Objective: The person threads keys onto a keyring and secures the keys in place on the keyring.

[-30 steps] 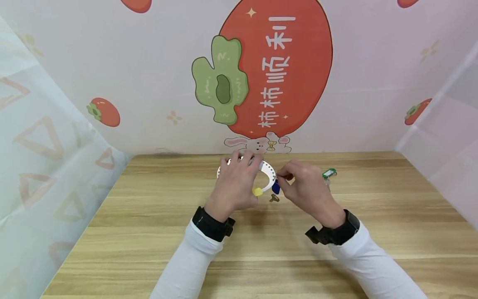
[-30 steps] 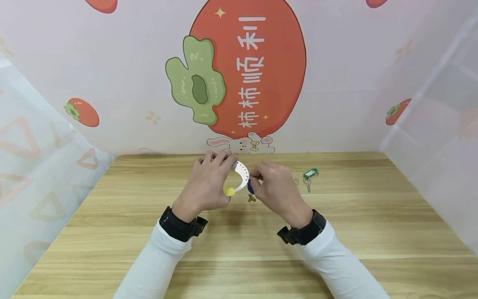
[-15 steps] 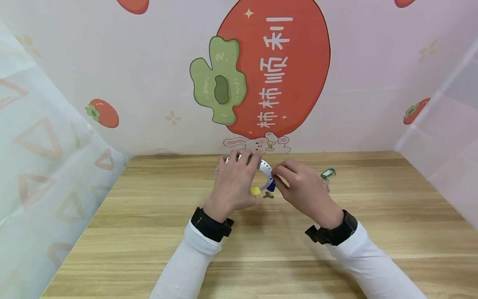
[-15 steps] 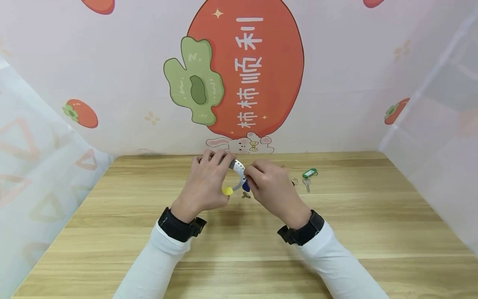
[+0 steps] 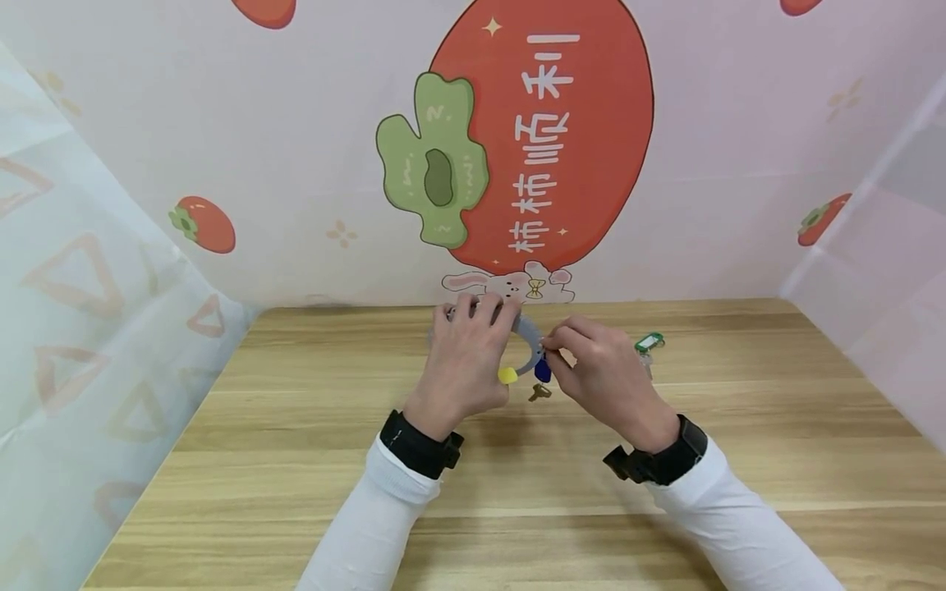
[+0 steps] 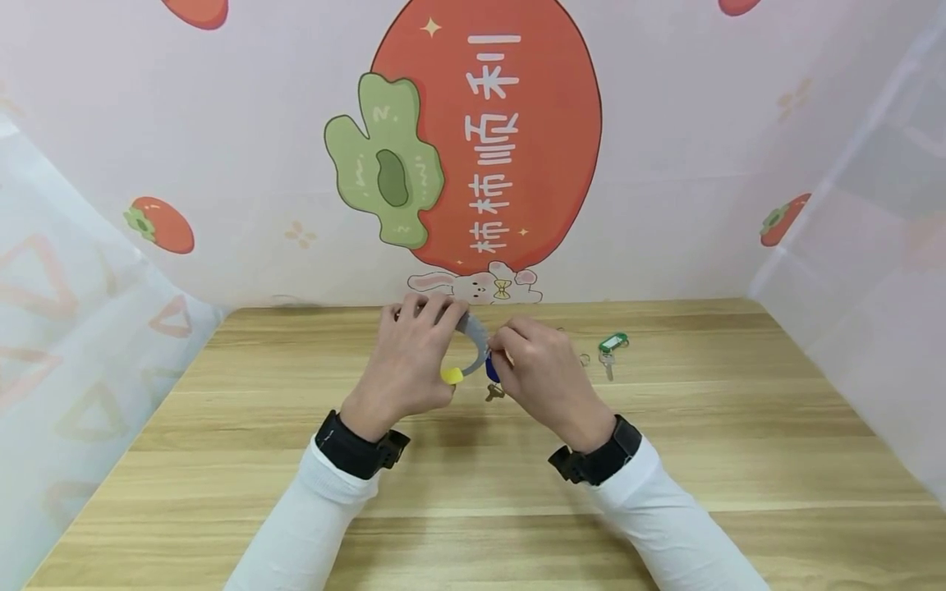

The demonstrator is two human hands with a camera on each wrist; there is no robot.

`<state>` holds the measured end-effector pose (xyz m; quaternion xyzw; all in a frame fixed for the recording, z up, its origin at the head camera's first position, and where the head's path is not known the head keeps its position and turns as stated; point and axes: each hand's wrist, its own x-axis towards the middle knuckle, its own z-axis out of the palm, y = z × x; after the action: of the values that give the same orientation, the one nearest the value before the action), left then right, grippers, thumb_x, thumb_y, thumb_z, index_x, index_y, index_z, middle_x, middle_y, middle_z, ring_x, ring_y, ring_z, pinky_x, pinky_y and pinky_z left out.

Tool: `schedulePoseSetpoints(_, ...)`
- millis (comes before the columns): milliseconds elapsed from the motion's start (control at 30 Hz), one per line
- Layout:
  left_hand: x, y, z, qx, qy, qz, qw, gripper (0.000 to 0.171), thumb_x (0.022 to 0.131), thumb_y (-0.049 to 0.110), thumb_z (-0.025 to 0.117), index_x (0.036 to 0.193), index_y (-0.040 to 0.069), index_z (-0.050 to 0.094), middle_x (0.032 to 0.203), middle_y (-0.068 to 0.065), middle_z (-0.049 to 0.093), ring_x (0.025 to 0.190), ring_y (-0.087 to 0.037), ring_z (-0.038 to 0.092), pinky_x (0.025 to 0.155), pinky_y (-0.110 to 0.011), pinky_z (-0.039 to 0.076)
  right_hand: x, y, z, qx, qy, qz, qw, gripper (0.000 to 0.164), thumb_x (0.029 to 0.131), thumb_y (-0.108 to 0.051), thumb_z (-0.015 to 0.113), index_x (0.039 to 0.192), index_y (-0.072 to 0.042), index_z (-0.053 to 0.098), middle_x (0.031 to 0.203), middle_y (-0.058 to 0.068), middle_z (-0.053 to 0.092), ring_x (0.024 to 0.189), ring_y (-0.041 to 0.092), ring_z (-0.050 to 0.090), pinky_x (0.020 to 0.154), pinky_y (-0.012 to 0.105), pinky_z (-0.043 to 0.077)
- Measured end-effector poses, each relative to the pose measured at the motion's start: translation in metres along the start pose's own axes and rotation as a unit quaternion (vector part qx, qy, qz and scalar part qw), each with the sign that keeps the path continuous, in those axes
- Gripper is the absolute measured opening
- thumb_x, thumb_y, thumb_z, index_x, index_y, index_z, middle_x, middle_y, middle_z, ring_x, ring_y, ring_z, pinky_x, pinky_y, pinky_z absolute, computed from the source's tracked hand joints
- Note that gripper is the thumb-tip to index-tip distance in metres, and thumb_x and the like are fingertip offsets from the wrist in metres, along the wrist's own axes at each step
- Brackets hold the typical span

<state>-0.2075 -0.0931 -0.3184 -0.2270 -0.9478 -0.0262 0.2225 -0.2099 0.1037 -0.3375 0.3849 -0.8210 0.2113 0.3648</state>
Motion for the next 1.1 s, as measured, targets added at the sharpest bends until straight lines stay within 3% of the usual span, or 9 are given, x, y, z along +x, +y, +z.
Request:
schedulePoseSetpoints(367, 0.0002, 0.0006, -0.0017, 0.002, -0.003, 0.002, 1.0000, 0.090, 0.057, 0.031, 0.088, 0.140, 0.018, 0.052, 0.131, -0.005, 0.056, 0.120, -0.033, 0.047, 0.093, -0.056, 0.041, 0.0002, 0.0001, 0.0023, 0.072, 0.037, 0.083, 0.993, 0.017, 0.075, 0.010, 0.081, 0.085, -0.001, 0.074, 0.078, 0.006, 0.073, 0.069, 0.017, 0.072, 0.063, 0.033, 0.059)
schedulePoseSetpoints(667, -0.0008, 0.0005, -0.0007, 0.000, 0.011, 0.003, 0.9999, 0.090, 0.057, 0.035, 0.089, 0.138, 0.018, 0.052, 0.130, -0.006, 0.056, 0.119, -0.033, 0.048, 0.092, -0.056, 0.042, 0.0026, -0.0040, 0.0013, 0.148, 0.037, 0.212, 0.965, 0.010, 0.081, 0.007, 0.077, 0.081, -0.003, 0.076, 0.077, 0.006, 0.074, 0.065, 0.015, 0.071, 0.058, 0.024, 0.056)
schedulePoseSetpoints(767, -0.0007, 0.0004, -0.0007, -0.002, 0.011, 0.003, 0.9999, 0.091, 0.057, 0.036, 0.089, 0.138, 0.018, 0.052, 0.130, -0.006, 0.056, 0.120, -0.033, 0.047, 0.092, -0.056, 0.041, 0.0030, -0.0049, 0.0007, 0.160, 0.027, 0.234, 0.958, 0.009, 0.082, 0.006, 0.076, 0.081, -0.003, 0.076, 0.078, 0.006, 0.074, 0.065, 0.016, 0.071, 0.060, 0.025, 0.056)
schedulePoseSetpoints(867, -0.0006, 0.0001, -0.0011, -0.003, -0.001, 0.003, 1.0000, 0.091, 0.058, 0.037, 0.089, 0.139, 0.018, 0.052, 0.131, -0.006, 0.056, 0.121, -0.033, 0.047, 0.093, -0.057, 0.040, 0.0025, -0.0035, 0.0007, 0.142, 0.009, 0.208, 0.968, 0.009, 0.081, 0.005, 0.077, 0.084, -0.003, 0.075, 0.079, 0.006, 0.074, 0.066, 0.015, 0.071, 0.061, 0.028, 0.058)
schedulePoseSetpoints(1000, -0.0003, -0.0016, -0.0019, -0.006, -0.031, -0.005, 0.9995, 0.095, 0.058, 0.037, 0.088, 0.144, 0.019, 0.050, 0.135, -0.005, 0.055, 0.124, -0.033, 0.046, 0.096, -0.058, 0.039, 0.0015, -0.0008, 0.0021, 0.083, -0.015, 0.122, 0.989, 0.013, 0.079, 0.003, 0.081, 0.088, -0.003, 0.073, 0.083, 0.006, 0.072, 0.072, 0.016, 0.071, 0.066, 0.033, 0.059)
schedulePoseSetpoints(1100, 0.0003, -0.0035, -0.0027, -0.016, -0.045, -0.013, 0.9988, 0.101, 0.057, 0.037, 0.089, 0.147, 0.020, 0.049, 0.138, -0.004, 0.054, 0.126, -0.033, 0.045, 0.097, -0.059, 0.038, 0.0009, 0.0002, 0.0033, 0.045, -0.010, 0.067, 0.997, 0.016, 0.078, 0.001, 0.083, 0.090, -0.003, 0.073, 0.085, 0.007, 0.072, 0.074, 0.020, 0.070, 0.065, 0.035, 0.059)
